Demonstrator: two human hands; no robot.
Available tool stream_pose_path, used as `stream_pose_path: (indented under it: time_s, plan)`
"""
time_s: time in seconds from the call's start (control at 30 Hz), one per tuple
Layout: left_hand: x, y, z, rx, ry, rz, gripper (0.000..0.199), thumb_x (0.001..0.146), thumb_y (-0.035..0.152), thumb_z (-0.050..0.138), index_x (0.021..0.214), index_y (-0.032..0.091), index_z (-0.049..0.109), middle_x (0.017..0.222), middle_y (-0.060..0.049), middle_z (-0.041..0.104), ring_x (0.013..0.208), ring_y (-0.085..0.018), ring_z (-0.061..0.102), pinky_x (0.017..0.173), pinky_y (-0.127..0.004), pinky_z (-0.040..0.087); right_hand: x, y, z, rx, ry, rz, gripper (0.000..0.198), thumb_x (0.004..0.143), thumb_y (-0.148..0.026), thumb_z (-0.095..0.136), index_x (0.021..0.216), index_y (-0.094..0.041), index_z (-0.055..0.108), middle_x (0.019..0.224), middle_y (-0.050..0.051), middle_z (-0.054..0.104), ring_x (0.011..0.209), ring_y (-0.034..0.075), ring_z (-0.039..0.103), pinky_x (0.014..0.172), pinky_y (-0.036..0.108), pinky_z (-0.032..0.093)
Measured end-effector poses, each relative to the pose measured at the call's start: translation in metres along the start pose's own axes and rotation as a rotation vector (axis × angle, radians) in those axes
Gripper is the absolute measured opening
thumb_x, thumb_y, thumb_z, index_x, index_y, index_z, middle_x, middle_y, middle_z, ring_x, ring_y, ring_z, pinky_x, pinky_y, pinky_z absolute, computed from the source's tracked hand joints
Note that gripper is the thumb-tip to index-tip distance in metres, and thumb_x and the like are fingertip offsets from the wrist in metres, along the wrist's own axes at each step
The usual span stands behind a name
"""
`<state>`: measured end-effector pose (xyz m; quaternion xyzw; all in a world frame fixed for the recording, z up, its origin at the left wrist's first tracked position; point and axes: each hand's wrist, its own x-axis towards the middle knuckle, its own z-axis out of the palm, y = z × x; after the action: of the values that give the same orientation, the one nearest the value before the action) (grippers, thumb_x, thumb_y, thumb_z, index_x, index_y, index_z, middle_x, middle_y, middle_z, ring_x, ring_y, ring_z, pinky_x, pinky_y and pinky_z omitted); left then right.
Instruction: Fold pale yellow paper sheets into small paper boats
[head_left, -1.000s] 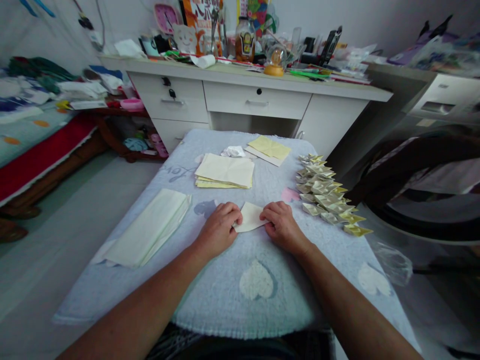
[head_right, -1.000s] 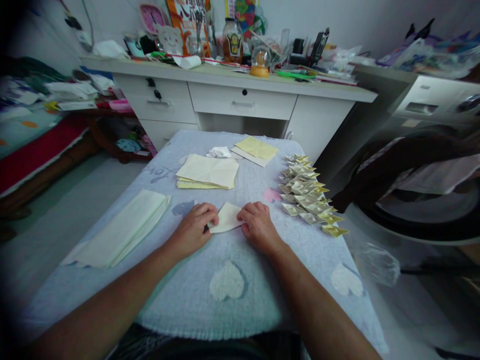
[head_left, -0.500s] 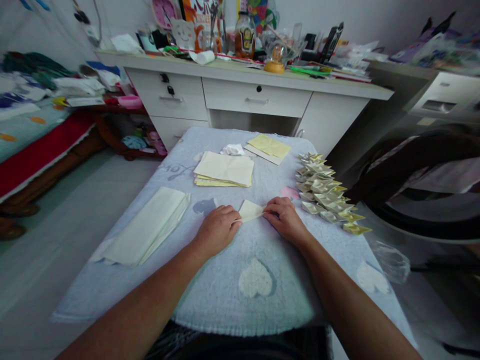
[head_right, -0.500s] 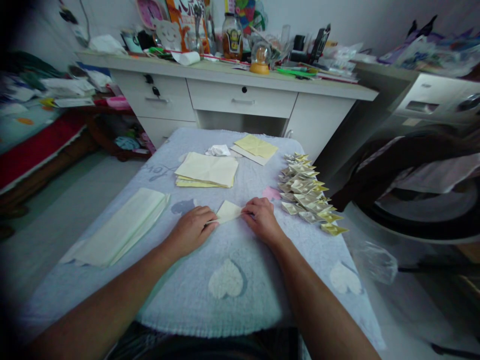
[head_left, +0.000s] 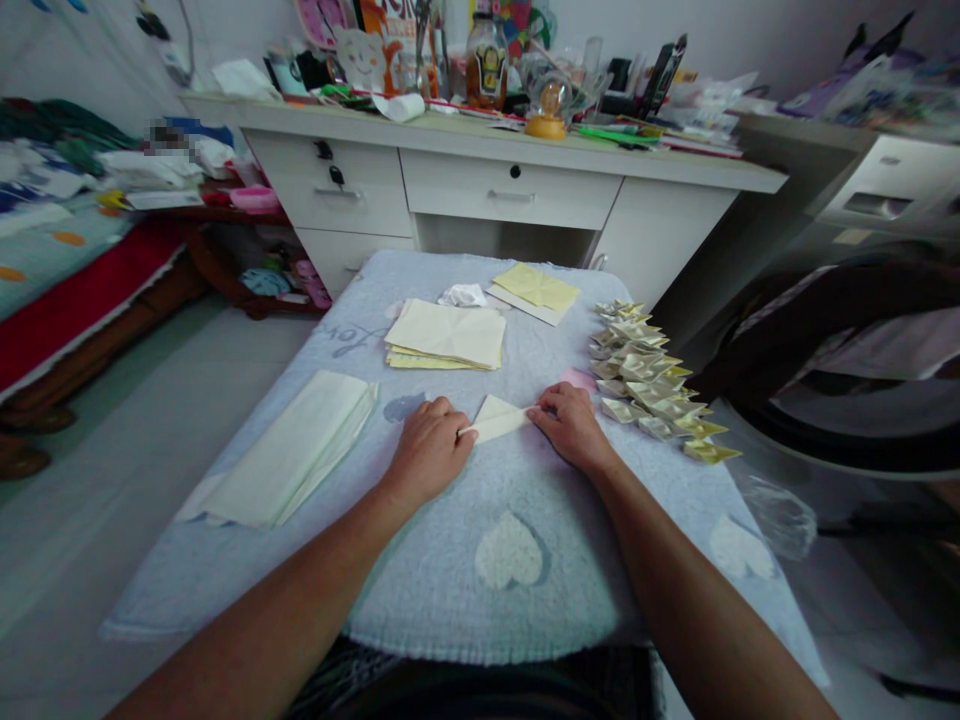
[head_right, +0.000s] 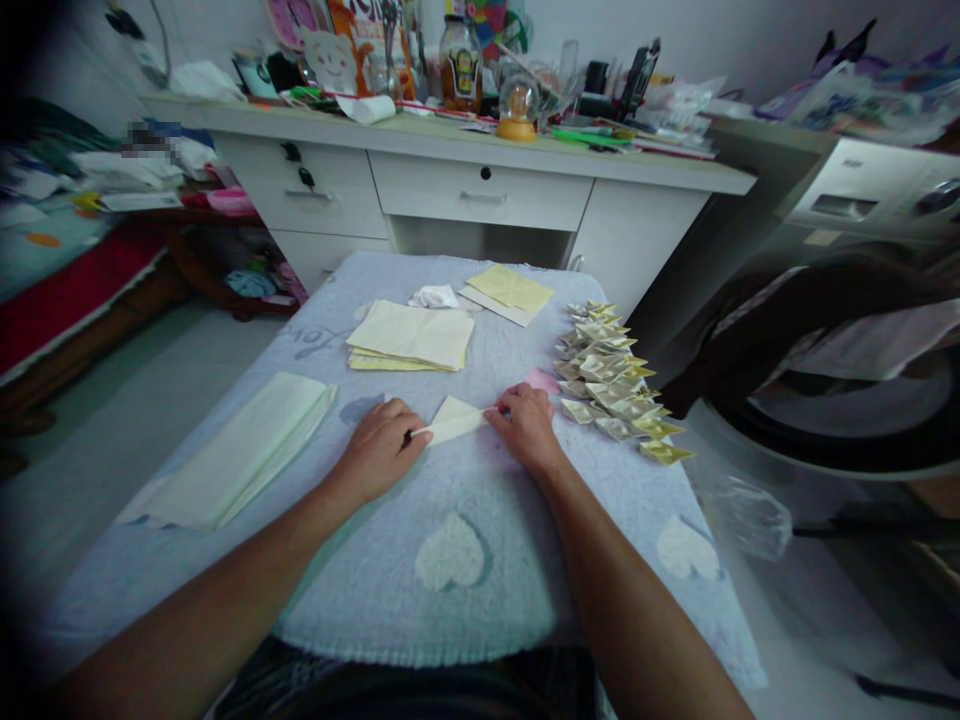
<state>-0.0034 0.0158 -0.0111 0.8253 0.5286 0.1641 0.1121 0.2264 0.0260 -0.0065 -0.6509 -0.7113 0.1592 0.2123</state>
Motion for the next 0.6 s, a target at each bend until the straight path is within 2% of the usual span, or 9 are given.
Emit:
stream_pose_path:
  time_s: [0.3,0.6]
  plan:
    - [-0.0018,0.0022,-0.0029,0.023,-0.030,-0.102,0.023,0.087,0.031,0.052,0.074,0.019,0.066,0.090,-0.006,0.058,0.090,-0.023,0.053,0.079,-0.037,0.040,-0.0005,-0.0042,0.0010,-0.052,0.021,0.044,0.019,0.084,-0.035,0.062,0.077,-0.019,0.070,0.095,0.008,0.061,0.093,0.025,0.048,0.075,0.034,0.032]
    - [-0.0039,0.0055,-0.0055,0.083,-0.042,-0.138,0.023,0.087,0.033,0.050,0.077,0.019,0.066,0.097,-0.008,0.059,0.094,-0.026,0.049,0.077,-0.040,0.037,0.0007,0.0007,0.0082,-0.069,0.059,0.028,0.021,0.083,-0.036,0.062,0.075,-0.019,0.069,0.094,0.007,0.061,0.090,0.023,0.047,0.076,0.034,0.031]
